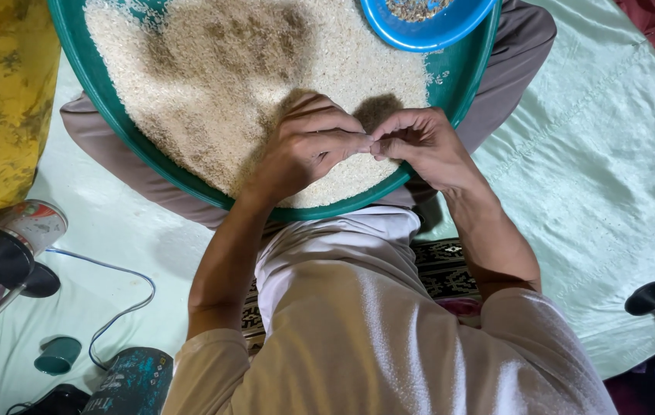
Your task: The person sorts through a tray of rice by hand, sifting the rice with both hands and picking out individual pieces of debris, then placing the debris into a separate bowl.
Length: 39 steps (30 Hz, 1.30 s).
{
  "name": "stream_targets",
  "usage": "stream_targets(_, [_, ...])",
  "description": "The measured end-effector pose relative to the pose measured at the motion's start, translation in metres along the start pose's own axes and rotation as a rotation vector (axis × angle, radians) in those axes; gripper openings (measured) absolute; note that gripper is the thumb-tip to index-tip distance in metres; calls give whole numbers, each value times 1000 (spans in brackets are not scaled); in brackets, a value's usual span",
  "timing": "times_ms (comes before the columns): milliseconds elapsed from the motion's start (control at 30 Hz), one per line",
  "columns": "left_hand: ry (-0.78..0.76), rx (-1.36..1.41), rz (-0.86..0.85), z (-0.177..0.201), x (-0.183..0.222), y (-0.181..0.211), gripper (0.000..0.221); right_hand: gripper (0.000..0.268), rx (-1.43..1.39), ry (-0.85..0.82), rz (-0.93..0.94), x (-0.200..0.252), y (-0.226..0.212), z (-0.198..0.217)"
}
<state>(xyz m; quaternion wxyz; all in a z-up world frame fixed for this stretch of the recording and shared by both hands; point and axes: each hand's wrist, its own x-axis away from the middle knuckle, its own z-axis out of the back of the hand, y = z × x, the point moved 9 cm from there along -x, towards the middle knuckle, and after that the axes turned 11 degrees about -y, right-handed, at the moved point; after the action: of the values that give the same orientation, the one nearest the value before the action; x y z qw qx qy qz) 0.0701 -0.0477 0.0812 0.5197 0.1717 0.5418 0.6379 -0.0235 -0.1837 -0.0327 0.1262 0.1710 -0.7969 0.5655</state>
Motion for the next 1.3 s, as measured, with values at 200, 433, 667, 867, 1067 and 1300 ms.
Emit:
stream_targets(200, [-97,-113,33,-7,-1,-12,6,7,72,-40,-45,-2,-9,-4])
stream_targets(433, [-69,-100,63,-16,4,-18,11,4,4,-47,-32,0,-13,-3])
stream_targets(667, [58,143,228,-19,23,-35,7,11,-413,-74,-33,1,8,-11])
stream_targets(867, [134,264,268,-16,32,-37,5,13,-492,-103,11,1,19,-11])
stream_targets(1067, [193,299,272,-18,38,-38,5,12,-430,-64,21,1,11,-12])
stream_targets(1300, [256,362,321,-16,38,-43,7,9,-217,18,54,-3,-7,-10])
